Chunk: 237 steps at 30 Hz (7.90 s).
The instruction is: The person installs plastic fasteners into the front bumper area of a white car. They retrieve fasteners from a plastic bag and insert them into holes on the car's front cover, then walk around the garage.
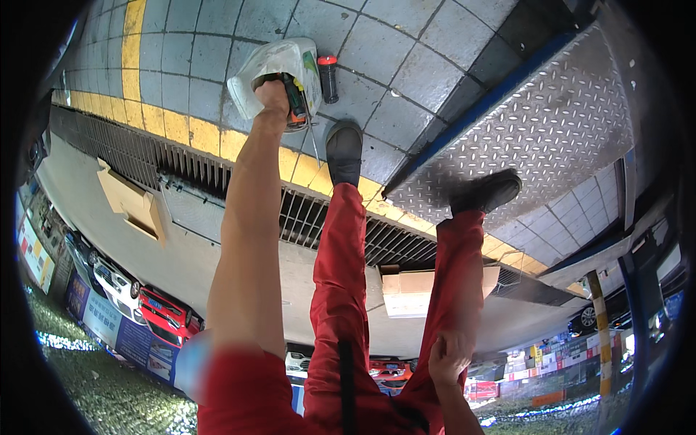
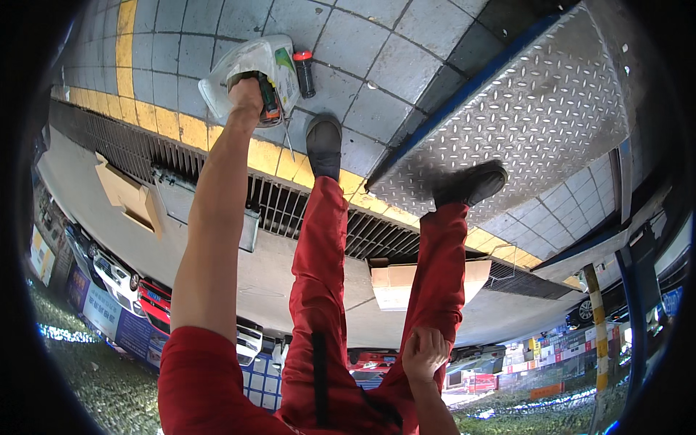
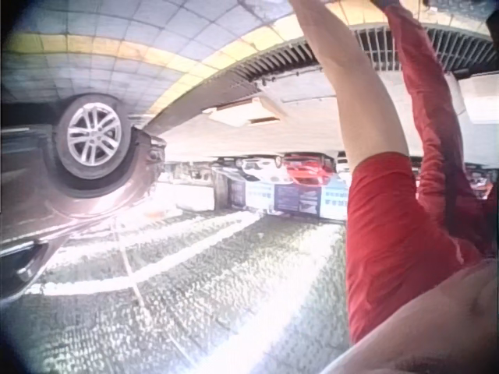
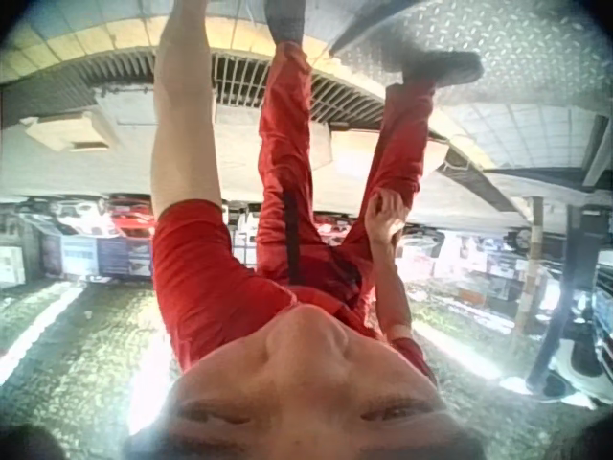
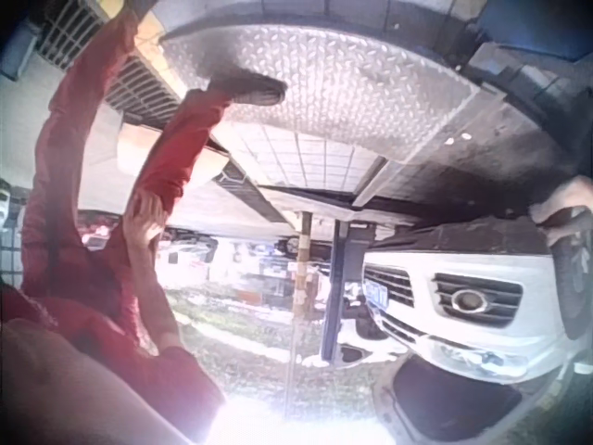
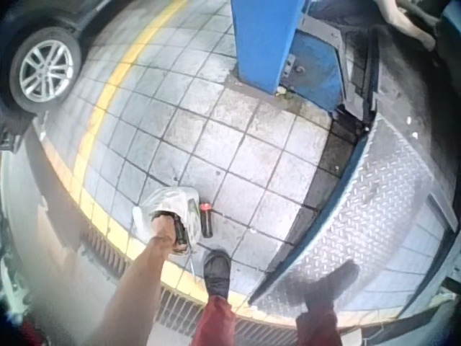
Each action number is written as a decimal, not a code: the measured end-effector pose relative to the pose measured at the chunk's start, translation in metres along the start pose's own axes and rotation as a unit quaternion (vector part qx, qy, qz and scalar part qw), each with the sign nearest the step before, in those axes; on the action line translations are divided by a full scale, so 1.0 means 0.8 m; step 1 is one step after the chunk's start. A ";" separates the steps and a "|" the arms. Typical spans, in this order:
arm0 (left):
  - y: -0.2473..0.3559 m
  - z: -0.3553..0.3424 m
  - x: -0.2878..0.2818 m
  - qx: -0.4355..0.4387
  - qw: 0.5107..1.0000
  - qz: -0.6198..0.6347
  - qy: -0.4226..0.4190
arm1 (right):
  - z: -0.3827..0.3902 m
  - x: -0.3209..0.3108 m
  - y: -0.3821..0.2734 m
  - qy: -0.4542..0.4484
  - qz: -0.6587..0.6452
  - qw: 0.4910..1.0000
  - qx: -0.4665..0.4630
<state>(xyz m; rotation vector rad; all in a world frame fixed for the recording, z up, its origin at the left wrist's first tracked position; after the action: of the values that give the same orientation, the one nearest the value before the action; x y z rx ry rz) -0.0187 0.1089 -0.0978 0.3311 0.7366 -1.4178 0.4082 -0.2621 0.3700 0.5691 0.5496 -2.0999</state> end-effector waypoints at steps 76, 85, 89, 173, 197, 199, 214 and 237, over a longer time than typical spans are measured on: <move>1.526 1.789 -0.159 0.812 0.458 -0.315 -0.177 | 0.406 -0.670 1.335 0.570 -0.625 0.534 0.020; 1.748 1.955 -0.144 0.733 0.572 -0.342 -0.133 | 0.434 -0.870 1.598 0.376 -0.483 0.787 -0.078; 1.821 2.045 -0.176 0.748 0.593 -0.276 -0.112 | 0.478 -0.967 1.685 0.380 -0.390 0.826 -0.150; 3.684 1.711 -1.009 0.572 0.459 0.533 -0.421 | -0.655 -2.502 2.777 0.295 -0.713 0.617 -0.156; 4.163 1.301 -1.672 0.547 0.530 0.635 -0.129 | -1.168 -3.254 2.510 -0.023 -0.452 0.795 -0.403; 4.211 1.298 -1.727 0.548 0.561 0.608 -0.127 | -1.211 -3.306 2.549 0.011 -0.478 0.806 -0.350; 4.676 1.211 -1.947 0.595 0.616 0.483 -0.182 | -1.559 -3.636 2.936 0.272 -0.703 0.645 -0.124; 5.452 1.046 -2.169 0.723 0.688 0.058 -0.005 | -1.815 -3.824 3.062 0.245 -0.611 0.706 0.260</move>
<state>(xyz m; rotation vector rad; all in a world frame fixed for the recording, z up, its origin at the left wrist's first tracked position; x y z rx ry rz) 4.4383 1.6047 0.6964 1.5484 -0.6155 -1.6034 4.3168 1.2070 0.5495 1.3872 0.7301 -3.4586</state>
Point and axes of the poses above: each hand's wrist, its own z-axis away from the middle knuckle, its own x-axis out of the palm, y = z × x, the point moved 8 cm from there along -z, towards the middle knuckle, and after that the axes turned 8 degrees about -y, right-handed, at the moved point
